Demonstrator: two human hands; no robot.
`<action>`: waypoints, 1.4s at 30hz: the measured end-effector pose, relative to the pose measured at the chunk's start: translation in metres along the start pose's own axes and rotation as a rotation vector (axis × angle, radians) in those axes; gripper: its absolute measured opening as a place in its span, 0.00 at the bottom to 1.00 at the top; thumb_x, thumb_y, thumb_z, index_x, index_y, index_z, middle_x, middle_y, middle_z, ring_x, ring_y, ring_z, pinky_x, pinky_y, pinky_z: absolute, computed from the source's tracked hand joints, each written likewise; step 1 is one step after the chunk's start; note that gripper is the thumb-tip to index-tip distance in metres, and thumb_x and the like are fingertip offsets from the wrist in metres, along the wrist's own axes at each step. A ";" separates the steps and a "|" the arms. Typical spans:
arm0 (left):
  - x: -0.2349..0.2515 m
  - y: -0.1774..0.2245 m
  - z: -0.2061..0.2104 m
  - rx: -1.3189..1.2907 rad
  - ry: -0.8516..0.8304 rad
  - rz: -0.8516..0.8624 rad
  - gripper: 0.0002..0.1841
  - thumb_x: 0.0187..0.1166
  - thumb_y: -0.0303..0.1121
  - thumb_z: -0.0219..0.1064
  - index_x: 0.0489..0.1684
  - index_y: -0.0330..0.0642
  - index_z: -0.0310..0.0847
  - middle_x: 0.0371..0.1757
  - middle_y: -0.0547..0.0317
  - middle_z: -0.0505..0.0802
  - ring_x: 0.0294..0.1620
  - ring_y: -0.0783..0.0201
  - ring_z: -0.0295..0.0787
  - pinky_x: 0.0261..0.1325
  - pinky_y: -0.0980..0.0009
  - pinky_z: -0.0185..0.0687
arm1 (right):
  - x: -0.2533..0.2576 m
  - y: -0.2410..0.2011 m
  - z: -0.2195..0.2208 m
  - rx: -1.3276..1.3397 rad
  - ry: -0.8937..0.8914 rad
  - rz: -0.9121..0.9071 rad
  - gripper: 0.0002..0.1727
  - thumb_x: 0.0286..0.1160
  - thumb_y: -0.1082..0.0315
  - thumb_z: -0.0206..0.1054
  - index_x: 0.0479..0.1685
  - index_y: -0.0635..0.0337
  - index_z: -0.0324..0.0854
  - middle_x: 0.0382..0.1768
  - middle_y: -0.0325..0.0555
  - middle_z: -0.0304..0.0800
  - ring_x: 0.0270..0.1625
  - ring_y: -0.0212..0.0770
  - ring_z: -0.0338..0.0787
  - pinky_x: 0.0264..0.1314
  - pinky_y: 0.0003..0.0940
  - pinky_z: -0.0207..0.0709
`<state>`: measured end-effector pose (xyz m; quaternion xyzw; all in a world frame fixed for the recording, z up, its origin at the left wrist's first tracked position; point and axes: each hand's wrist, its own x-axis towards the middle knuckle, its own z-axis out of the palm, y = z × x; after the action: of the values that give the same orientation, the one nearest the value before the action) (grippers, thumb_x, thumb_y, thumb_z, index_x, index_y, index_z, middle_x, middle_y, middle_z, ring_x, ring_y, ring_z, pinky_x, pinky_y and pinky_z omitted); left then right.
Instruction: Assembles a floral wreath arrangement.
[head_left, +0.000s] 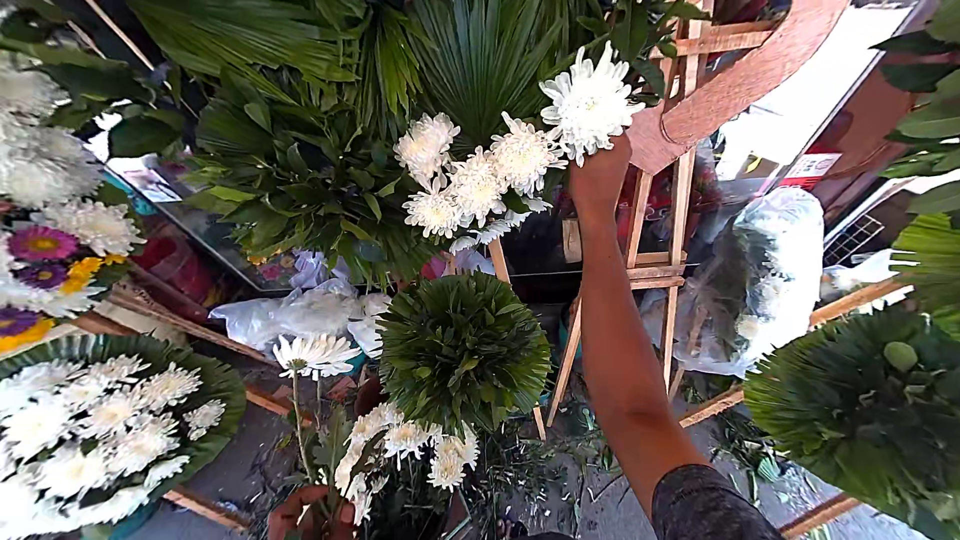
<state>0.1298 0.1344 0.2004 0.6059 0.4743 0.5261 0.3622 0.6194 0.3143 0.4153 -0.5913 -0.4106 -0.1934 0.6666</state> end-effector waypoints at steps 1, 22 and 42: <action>-0.001 -0.002 -0.002 -0.012 0.026 0.000 0.29 0.77 0.27 0.66 0.77 0.37 0.59 0.51 0.67 0.83 0.33 0.78 0.81 0.33 0.75 0.82 | -0.005 -0.001 -0.010 0.036 -0.020 -0.017 0.30 0.70 0.68 0.73 0.71 0.75 0.74 0.61 0.62 0.88 0.65 0.48 0.89 0.72 0.43 0.81; -0.083 -0.011 -0.025 0.630 0.010 -0.108 0.36 0.72 0.32 0.74 0.85 0.66 0.71 0.52 0.43 0.89 0.34 0.45 0.91 0.30 0.44 0.87 | -0.387 -0.172 -0.006 0.841 -1.267 0.771 0.11 0.90 0.67 0.52 0.56 0.57 0.80 0.44 0.37 0.92 0.43 0.34 0.92 0.48 0.33 0.89; -0.095 0.003 -0.059 -0.249 0.006 -0.106 0.25 0.85 0.53 0.62 0.64 0.42 0.85 0.57 0.47 0.87 0.53 0.57 0.88 0.57 0.51 0.86 | -0.440 -0.246 -0.098 0.816 -1.129 1.059 0.13 0.93 0.70 0.47 0.52 0.52 0.80 0.42 0.33 0.94 0.40 0.28 0.94 0.44 0.25 0.90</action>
<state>0.0725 0.0393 0.1864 0.5290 0.4377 0.5628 0.4603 0.2091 0.0656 0.2323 -0.4271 -0.3881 0.6252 0.5255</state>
